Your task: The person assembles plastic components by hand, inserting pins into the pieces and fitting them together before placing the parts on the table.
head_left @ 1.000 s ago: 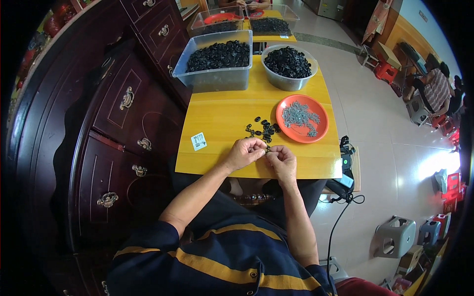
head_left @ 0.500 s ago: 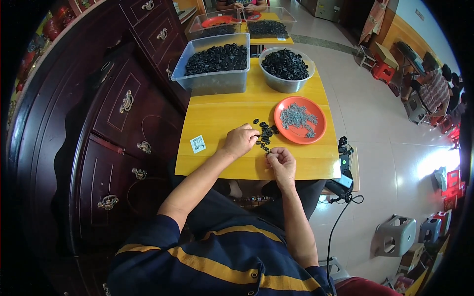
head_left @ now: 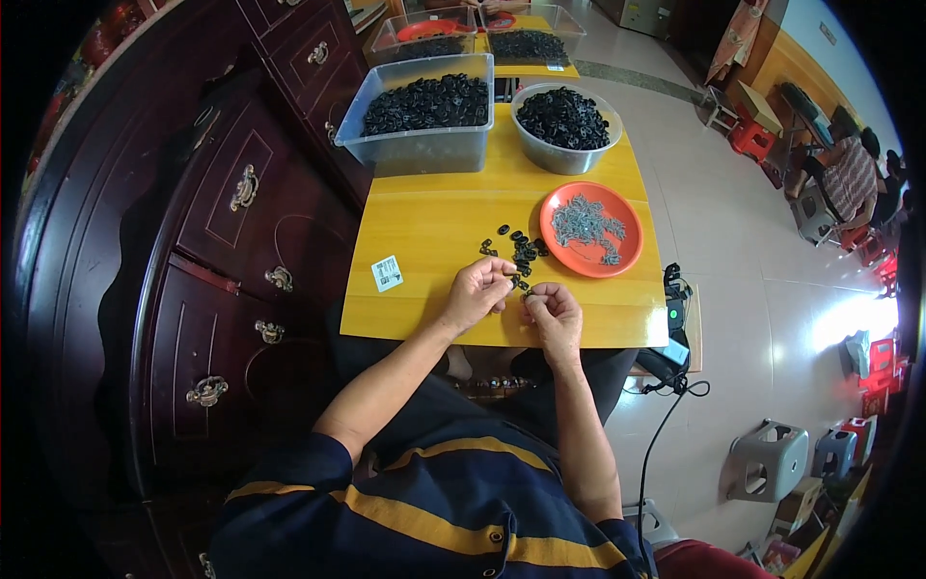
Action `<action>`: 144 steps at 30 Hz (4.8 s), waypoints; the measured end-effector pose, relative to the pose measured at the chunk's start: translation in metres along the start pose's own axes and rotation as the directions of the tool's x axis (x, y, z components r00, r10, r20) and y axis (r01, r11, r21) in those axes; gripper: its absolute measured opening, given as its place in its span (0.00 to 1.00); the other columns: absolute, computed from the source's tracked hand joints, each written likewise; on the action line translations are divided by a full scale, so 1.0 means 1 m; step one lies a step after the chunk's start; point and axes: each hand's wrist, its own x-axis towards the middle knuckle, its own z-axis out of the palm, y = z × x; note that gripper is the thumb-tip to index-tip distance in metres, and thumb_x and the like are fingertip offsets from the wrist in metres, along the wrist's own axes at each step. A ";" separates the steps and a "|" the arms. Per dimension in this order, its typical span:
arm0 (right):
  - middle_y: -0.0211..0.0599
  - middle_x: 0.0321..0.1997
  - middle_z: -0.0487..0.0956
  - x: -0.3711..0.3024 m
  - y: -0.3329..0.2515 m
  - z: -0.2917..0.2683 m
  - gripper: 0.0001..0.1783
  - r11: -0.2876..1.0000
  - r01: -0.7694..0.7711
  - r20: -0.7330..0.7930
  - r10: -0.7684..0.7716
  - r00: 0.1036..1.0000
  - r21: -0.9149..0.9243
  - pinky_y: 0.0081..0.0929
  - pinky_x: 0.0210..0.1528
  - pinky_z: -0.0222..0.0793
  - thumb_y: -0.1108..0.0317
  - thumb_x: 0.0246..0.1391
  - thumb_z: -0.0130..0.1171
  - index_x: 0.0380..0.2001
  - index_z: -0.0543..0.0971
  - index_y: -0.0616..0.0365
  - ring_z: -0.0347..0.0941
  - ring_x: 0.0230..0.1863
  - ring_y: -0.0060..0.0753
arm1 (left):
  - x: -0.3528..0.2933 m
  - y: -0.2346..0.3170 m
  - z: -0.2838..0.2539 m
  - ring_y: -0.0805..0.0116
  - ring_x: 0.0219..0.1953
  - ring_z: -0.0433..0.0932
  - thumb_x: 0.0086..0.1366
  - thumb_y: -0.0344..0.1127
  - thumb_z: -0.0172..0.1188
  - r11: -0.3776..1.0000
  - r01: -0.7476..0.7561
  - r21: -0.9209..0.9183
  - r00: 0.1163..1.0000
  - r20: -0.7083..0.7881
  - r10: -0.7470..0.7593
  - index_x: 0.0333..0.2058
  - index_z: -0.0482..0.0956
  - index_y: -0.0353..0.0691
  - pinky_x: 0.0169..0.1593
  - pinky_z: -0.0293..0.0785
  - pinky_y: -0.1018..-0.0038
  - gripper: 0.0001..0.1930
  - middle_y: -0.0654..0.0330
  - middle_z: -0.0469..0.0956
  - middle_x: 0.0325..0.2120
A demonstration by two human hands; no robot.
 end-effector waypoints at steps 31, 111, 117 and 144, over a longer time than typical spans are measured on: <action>0.29 0.28 0.77 0.003 0.001 -0.003 0.04 1.000 -0.023 0.029 0.024 0.999 -0.021 0.20 0.30 0.75 0.75 0.60 0.56 0.39 0.74 0.61 0.73 0.26 0.19 | -0.005 -0.022 -0.003 0.88 0.28 0.72 0.65 0.25 0.57 0.985 -0.149 0.088 0.979 0.151 0.134 0.48 0.77 0.35 0.31 0.70 0.87 0.12 0.70 0.77 0.32; 0.33 0.34 0.80 -0.001 0.004 -0.007 0.05 0.994 0.038 0.022 -0.040 0.999 0.105 0.20 0.36 0.74 0.75 0.61 0.56 0.40 0.75 0.60 0.75 0.30 0.21 | -0.004 -0.005 -0.006 0.89 0.27 0.69 0.65 0.26 0.56 0.976 -0.169 0.138 0.977 0.151 0.148 0.48 0.78 0.37 0.32 0.69 0.88 0.13 0.73 0.73 0.31; 0.33 0.33 0.80 -0.001 0.002 -0.006 0.05 0.996 0.026 0.007 -0.026 1.000 0.089 0.20 0.36 0.74 0.75 0.61 0.56 0.41 0.75 0.60 0.75 0.31 0.21 | -0.003 -0.008 -0.007 0.89 0.28 0.69 0.65 0.27 0.57 0.980 -0.177 0.087 0.973 0.167 0.161 0.48 0.75 0.37 0.32 0.69 0.88 0.13 0.71 0.73 0.34; 0.28 0.34 0.78 -0.004 -0.003 -0.006 0.07 0.997 0.012 0.017 -0.014 1.000 0.079 0.19 0.37 0.73 0.73 0.62 0.58 0.42 0.76 0.59 0.75 0.31 0.19 | -0.003 -0.006 -0.005 0.88 0.30 0.70 0.63 0.25 0.58 0.985 -0.158 0.070 0.977 0.158 0.146 0.46 0.76 0.36 0.35 0.70 0.86 0.12 0.71 0.74 0.34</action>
